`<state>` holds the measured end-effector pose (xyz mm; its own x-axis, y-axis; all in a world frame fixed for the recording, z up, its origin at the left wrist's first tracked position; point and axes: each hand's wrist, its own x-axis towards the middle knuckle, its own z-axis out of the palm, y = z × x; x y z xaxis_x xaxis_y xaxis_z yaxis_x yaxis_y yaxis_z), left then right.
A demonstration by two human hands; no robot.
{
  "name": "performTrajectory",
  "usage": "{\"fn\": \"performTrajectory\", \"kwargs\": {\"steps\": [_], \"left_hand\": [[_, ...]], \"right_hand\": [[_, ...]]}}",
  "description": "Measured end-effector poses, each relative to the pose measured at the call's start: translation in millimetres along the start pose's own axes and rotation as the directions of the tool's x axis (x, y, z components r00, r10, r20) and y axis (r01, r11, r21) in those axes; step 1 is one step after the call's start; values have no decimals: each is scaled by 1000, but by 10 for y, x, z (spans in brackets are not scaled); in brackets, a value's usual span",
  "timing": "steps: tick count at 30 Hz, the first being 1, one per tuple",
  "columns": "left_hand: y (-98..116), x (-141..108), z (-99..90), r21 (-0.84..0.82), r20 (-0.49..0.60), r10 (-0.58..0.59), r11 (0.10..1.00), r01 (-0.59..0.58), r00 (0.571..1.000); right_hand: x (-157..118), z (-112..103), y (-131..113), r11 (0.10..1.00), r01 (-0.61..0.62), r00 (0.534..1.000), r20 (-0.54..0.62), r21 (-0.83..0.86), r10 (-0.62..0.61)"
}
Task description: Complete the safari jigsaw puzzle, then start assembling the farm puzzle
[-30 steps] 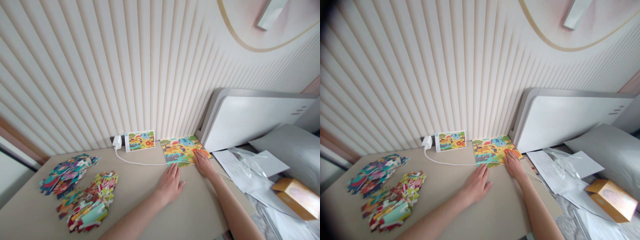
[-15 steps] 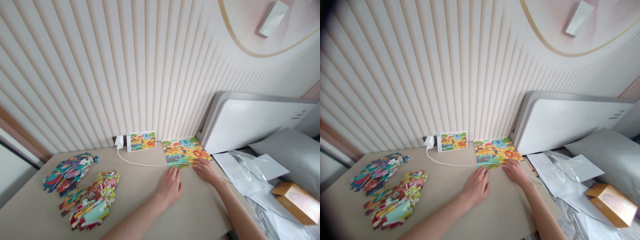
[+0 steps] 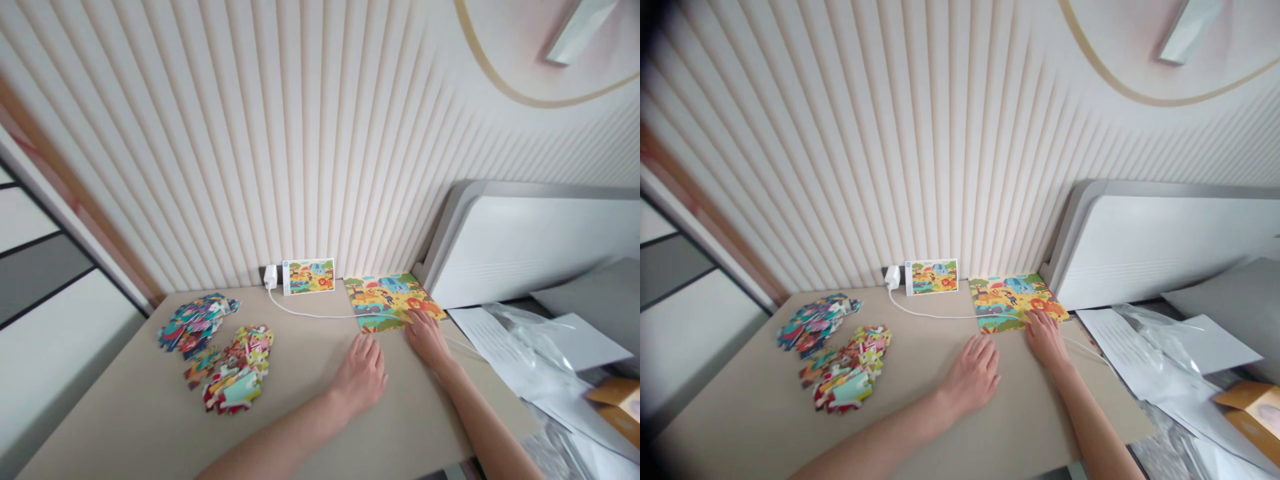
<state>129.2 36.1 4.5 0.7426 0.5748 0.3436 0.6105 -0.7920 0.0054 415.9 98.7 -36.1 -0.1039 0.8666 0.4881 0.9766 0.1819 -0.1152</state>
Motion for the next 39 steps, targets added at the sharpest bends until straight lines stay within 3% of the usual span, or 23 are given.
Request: {"fn": "performTrajectory", "kwargs": {"steps": [5,10,14,18,21,25,29,34,39], "left_hand": [[-233,-702,-551,-52,-112,-19,999,13,994],[-754,-1608,-918,-43,-226,-215,977,210,950],[-1116,-2328,-923,-47,-242,-448,891,451,860],[-1210,-2813,-691,-92,-262,-612,786,612,746],[-1123,-2899,-499,-156,-235,-663,747,646,711],[-1011,-2758,-374,-214,-238,-691,722,658,682],[-999,-2630,-358,-209,-276,-703,710,673,656],[-994,-2612,-374,-155,-278,-680,728,667,678],[-971,-2618,-399,-123,-260,-665,742,659,700]], "right_hand": [[-36,-64,-516,980,151,987,-72,127,-142],[13,-155,-1531,890,325,938,7,319,-345],[93,-68,-2317,795,334,898,87,506,-432],[287,207,-2911,711,211,897,156,671,-414],[469,463,-3270,685,151,908,174,712,-381],[609,697,-3573,660,129,907,180,740,-380],[568,724,-3609,631,163,886,168,759,-431],[485,668,-3534,621,145,897,163,770,-411],[637,706,-3592,639,93,908,199,764,-370]]}}
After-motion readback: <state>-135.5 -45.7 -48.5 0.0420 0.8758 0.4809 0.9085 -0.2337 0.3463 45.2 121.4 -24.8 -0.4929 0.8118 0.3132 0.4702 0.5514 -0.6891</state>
